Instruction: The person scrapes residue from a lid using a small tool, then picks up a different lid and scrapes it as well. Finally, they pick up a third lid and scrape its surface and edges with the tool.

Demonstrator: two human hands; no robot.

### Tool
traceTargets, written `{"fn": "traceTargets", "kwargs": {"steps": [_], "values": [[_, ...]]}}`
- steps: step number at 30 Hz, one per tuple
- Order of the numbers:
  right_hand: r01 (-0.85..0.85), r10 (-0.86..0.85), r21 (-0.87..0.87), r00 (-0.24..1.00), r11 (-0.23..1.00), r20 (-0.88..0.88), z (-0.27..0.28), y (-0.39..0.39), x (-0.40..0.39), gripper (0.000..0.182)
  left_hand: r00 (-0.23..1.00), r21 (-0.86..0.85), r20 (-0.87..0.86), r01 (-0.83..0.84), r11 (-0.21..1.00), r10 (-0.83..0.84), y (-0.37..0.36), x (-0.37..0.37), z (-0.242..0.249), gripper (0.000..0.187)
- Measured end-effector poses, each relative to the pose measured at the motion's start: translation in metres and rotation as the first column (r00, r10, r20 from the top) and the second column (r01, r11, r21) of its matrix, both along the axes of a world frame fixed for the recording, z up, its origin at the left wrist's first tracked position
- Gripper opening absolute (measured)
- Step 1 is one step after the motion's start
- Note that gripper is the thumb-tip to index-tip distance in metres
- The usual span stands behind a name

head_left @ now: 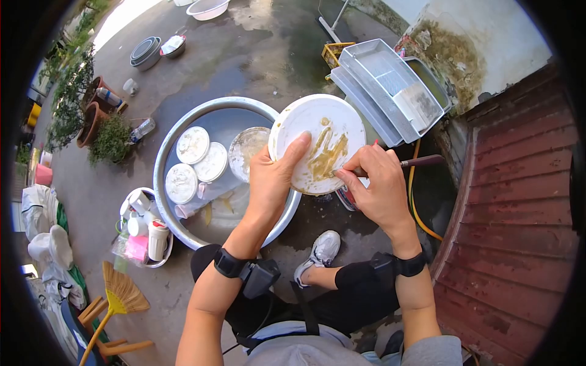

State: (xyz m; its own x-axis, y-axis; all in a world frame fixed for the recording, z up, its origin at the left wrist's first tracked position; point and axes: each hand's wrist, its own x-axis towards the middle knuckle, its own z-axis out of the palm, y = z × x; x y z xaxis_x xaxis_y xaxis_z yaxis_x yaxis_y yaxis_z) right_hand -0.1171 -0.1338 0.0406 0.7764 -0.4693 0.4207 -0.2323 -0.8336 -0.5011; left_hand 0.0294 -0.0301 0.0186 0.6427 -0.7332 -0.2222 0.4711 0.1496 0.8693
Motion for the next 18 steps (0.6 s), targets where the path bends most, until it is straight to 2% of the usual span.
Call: {"fn": "traceTargets", "kwargs": {"steps": [5, 13, 18], "values": [[-0.095, 0.095, 0.016, 0.995, 0.995, -0.004, -0.006, 0.01, 0.007, 0.019, 0.999, 0.01, 0.049, 0.004, 1.0, -0.005, 0.001, 0.0, -0.003, 0.031], [0.008, -0.008, 0.004, 1.0, 1.0, -0.011, -0.001, -0.005, -0.002, 0.019, 1.0, 0.022, 0.011, 0.016, 1.0, -0.016, 0.005, 0.005, -0.002, 0.031], [-0.102, 0.101, -0.01, 0.995, 0.995, -0.012, -0.006, 0.008, 0.006, 0.019, 1.0, 0.017, 0.008, 0.03, 0.999, -0.03, 0.007, 0.005, -0.003, 0.031]]}}
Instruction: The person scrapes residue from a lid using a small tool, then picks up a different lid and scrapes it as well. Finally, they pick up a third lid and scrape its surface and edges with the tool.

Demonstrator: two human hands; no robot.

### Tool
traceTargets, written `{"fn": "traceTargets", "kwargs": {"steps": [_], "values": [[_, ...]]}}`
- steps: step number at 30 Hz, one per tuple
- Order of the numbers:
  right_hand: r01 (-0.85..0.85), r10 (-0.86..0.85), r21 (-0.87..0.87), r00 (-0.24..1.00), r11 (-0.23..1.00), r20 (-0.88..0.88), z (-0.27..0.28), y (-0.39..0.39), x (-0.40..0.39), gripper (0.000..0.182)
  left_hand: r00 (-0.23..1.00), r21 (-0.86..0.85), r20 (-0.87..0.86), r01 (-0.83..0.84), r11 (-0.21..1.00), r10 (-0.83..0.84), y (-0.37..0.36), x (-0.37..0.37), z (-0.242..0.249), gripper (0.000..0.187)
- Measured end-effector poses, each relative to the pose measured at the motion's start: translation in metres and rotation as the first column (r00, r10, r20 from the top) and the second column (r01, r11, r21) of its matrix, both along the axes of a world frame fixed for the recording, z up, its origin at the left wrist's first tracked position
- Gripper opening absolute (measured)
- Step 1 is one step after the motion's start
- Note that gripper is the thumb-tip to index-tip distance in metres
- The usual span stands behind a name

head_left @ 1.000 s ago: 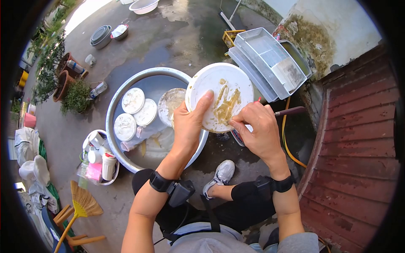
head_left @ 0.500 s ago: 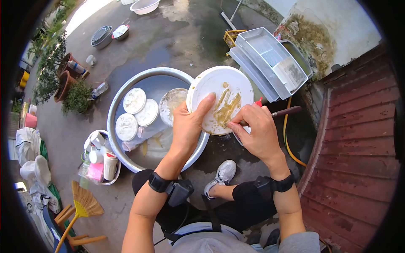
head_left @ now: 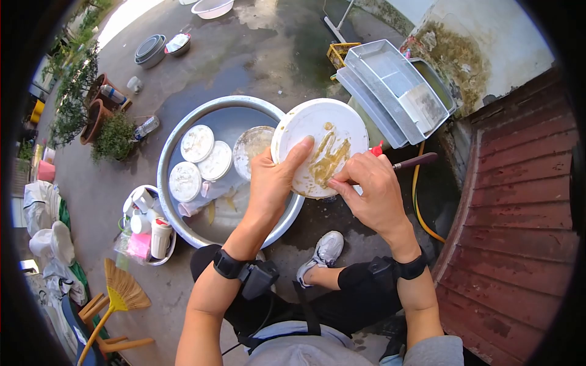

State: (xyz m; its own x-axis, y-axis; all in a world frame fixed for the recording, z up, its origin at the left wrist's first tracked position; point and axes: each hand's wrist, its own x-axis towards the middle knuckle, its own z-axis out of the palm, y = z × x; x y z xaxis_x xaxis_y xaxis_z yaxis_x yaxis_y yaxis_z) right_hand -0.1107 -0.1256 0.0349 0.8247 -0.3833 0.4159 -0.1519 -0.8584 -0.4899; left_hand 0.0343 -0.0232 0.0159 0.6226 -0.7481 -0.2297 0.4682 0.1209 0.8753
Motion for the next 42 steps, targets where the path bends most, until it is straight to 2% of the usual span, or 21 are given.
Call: {"fn": "traceTargets", "kwargs": {"steps": [2, 5, 8, 12, 15, 17, 24, 27, 32, 35, 42], "values": [[-0.025, 0.025, 0.004, 1.0, 1.0, -0.003, 0.002, 0.006, 0.005, 0.018, 0.998, 0.037, 0.055, -0.01, 0.999, 0.008, -0.001, -0.003, 0.0, 0.032], [-0.033, 0.032, 0.012, 0.999, 0.999, 0.026, 0.001, -0.004, 0.0, 0.018, 1.0, 0.002, 0.007, 0.001, 1.0, -0.001, -0.002, 0.0, -0.001, 0.032], [0.087, -0.086, -0.014, 0.996, 0.996, 0.016, 0.004, -0.013, -0.007, 0.019, 1.0, 0.011, 0.002, 0.016, 1.0, -0.016, 0.0, 0.002, 0.001, 0.032], [0.105, -0.104, -0.011, 0.993, 0.994, 0.059, 0.005, -0.013, -0.007, 0.019, 0.999, 0.029, -0.001, 0.041, 0.999, -0.041, 0.002, 0.001, 0.003, 0.032], [0.085, -0.085, -0.002, 0.995, 0.996, 0.053, 0.005, -0.01, -0.004, 0.019, 0.998, 0.045, 0.014, 0.058, 0.997, -0.059, 0.002, 0.001, 0.004, 0.031], [0.058, -0.055, -0.062, 0.998, 0.996, 0.041, 0.004, -0.005, -0.002, 0.018, 0.999, 0.054, 0.022, 0.04, 0.998, -0.042, 0.003, 0.001, 0.004, 0.031], [0.064, -0.064, 0.001, 0.996, 0.998, 0.056, 0.006, -0.008, -0.004, 0.017, 0.998, 0.048, 0.01, 0.056, 0.997, -0.056, 0.003, 0.001, 0.005, 0.031], [0.071, -0.068, -0.031, 0.994, 0.997, 0.09, 0.006, -0.007, -0.002, 0.017, 0.996, 0.06, 0.024, 0.083, 0.995, -0.084, 0.003, 0.0, 0.007, 0.03], [0.008, -0.005, -0.116, 1.0, 0.993, 0.026, 0.004, -0.002, 0.0, 0.018, 0.992, 0.073, 0.07, 0.102, 0.992, -0.107, 0.005, -0.001, 0.003, 0.03], [-0.02, 0.024, -0.108, 0.999, 0.994, 0.028, 0.001, 0.002, 0.003, 0.019, 0.992, 0.077, 0.086, 0.084, 0.993, -0.091, 0.005, -0.001, 0.002, 0.03], [0.036, -0.034, -0.073, 0.999, 0.997, 0.023, 0.006, -0.006, -0.003, 0.018, 0.991, 0.08, 0.056, 0.118, 0.99, -0.122, 0.003, -0.002, 0.005, 0.03]]}}
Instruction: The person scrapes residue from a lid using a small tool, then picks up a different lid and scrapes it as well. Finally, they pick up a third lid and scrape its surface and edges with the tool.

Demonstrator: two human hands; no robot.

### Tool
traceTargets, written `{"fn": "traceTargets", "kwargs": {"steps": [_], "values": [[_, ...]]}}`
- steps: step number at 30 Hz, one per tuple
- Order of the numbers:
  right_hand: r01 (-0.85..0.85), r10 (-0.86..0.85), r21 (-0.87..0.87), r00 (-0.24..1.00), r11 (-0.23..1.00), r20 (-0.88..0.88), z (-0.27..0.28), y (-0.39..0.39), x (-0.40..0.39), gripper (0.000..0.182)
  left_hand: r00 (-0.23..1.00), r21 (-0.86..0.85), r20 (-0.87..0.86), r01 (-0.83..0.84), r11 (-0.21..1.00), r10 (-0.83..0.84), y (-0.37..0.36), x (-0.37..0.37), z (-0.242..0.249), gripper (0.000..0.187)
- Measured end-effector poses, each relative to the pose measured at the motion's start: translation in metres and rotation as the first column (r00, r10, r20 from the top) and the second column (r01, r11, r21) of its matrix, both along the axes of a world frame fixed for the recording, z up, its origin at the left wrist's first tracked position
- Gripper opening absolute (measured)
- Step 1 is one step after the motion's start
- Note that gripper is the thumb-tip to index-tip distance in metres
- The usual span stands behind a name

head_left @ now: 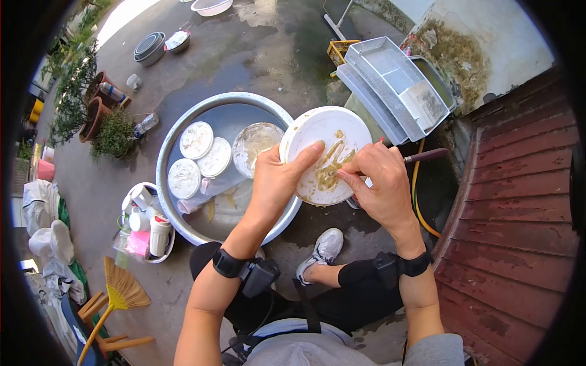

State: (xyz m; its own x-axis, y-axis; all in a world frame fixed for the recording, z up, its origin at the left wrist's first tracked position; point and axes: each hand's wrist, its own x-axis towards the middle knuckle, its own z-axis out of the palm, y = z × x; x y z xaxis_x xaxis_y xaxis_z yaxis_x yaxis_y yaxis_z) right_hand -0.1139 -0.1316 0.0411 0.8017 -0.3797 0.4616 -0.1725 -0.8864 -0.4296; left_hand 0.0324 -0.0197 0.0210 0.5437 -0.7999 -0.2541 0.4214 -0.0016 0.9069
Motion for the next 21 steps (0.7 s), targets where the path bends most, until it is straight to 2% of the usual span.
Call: {"fn": "traceTargets", "kwargs": {"steps": [8, 11, 18, 21], "values": [[-0.079, 0.079, 0.004, 0.997, 0.997, 0.004, -0.006, 0.006, 0.005, 0.018, 0.998, -0.013, 0.045, -0.034, 0.999, 0.034, -0.001, 0.001, -0.004, 0.029], [-0.011, 0.011, -0.033, 1.0, 0.999, 0.004, 0.0, -0.003, 0.0, 0.018, 0.999, 0.005, 0.022, 0.023, 1.0, -0.023, -0.001, 0.0, 0.0, 0.029], [-0.088, 0.088, -0.029, 0.996, 0.996, 0.0, -0.004, 0.006, 0.003, 0.019, 0.999, -0.015, 0.031, 0.016, 1.0, -0.016, -0.002, -0.004, -0.006, 0.029], [-0.057, 0.057, -0.029, 0.998, 0.998, 0.013, -0.001, -0.001, 0.0, 0.018, 0.999, 0.01, 0.014, 0.034, 0.999, -0.034, -0.003, -0.002, -0.007, 0.031]]}}
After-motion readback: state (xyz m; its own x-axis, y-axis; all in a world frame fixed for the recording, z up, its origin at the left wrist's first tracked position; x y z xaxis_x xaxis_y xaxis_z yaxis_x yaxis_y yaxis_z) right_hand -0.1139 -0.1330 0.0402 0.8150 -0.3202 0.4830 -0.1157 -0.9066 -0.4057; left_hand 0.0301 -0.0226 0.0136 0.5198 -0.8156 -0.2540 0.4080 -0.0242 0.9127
